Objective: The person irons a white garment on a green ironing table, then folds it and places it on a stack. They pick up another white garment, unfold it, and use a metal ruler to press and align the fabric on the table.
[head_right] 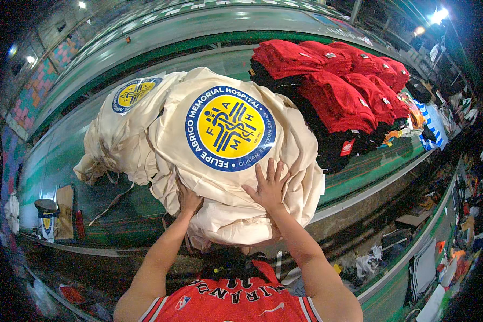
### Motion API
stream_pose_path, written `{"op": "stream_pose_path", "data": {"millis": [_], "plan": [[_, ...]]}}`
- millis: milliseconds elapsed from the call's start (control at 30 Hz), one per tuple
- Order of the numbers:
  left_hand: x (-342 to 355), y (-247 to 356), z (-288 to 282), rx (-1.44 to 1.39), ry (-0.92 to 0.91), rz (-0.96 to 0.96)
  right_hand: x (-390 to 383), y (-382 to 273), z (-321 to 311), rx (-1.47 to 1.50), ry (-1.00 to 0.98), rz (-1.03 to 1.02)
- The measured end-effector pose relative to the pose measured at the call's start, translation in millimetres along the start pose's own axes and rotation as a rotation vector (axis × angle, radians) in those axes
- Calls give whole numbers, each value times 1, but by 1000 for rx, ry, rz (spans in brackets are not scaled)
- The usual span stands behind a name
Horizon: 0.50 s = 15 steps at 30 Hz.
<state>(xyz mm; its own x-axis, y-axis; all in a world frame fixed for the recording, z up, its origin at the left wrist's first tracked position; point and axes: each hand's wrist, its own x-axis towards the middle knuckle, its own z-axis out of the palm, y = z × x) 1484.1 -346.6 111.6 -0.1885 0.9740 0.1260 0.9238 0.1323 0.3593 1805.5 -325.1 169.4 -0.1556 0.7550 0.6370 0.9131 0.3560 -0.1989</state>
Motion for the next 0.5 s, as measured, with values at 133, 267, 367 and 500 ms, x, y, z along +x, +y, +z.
{"op": "stream_pose_path", "data": {"millis": [133, 267, 367, 500], "plan": [[2, -5, 7, -118, 44, 11, 8, 6, -9, 35, -9, -44], [-13, -5, -19, -263, 30, 5, 7, -7, -49, 97, -168, 45], [-40, -6, -46, -365, 298, 165, -9, -32, -75, 257, -3, -176], [-92, -10, -77, -221, 196, 603, -41, -62, -76, 481, -245, -565]]}}
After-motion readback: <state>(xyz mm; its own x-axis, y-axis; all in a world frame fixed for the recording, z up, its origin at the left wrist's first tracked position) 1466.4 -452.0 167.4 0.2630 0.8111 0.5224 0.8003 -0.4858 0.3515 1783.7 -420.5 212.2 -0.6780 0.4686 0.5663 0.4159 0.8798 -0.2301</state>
